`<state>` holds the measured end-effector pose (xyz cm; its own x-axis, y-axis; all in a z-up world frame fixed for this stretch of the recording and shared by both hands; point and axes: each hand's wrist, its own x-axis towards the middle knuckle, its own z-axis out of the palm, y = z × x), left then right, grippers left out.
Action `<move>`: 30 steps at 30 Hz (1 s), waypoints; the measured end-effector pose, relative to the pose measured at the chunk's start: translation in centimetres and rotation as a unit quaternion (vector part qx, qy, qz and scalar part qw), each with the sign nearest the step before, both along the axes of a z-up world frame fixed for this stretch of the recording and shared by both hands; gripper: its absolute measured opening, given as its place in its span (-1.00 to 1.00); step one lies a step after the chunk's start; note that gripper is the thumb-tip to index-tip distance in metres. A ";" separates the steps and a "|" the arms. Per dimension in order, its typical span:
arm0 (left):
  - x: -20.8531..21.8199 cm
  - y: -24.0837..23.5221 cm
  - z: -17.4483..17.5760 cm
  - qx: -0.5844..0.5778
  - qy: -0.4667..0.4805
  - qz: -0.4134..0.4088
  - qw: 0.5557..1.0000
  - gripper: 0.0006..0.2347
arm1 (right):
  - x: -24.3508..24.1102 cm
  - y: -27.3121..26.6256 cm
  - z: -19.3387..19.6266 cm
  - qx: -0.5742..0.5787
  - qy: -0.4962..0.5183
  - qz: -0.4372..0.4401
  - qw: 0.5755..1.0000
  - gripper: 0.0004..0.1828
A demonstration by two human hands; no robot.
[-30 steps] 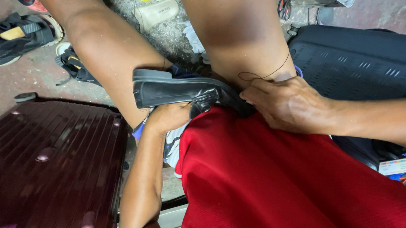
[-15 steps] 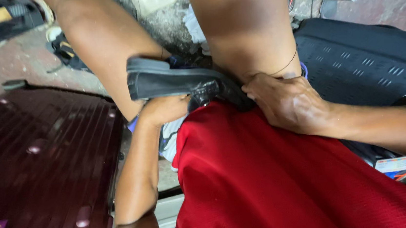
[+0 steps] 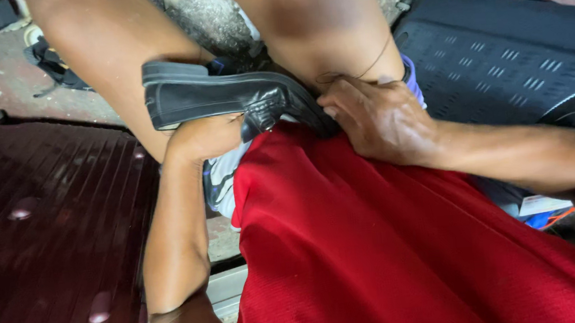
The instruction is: The person is sewing a black shoe using a needle and thread. They hold the shoe between their legs and repeatedly push the needle through the sole and upper, pulling the thread to secure stitches.
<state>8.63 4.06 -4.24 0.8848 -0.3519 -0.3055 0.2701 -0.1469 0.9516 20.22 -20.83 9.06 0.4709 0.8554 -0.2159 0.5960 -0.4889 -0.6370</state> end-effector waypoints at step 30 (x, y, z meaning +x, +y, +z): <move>-1.2 0.6 2.2 0.009 -0.021 0.116 0.993 -0.79 | 6.4 2.1 2.9 -0.112 -0.185 0.203 0.955 -0.50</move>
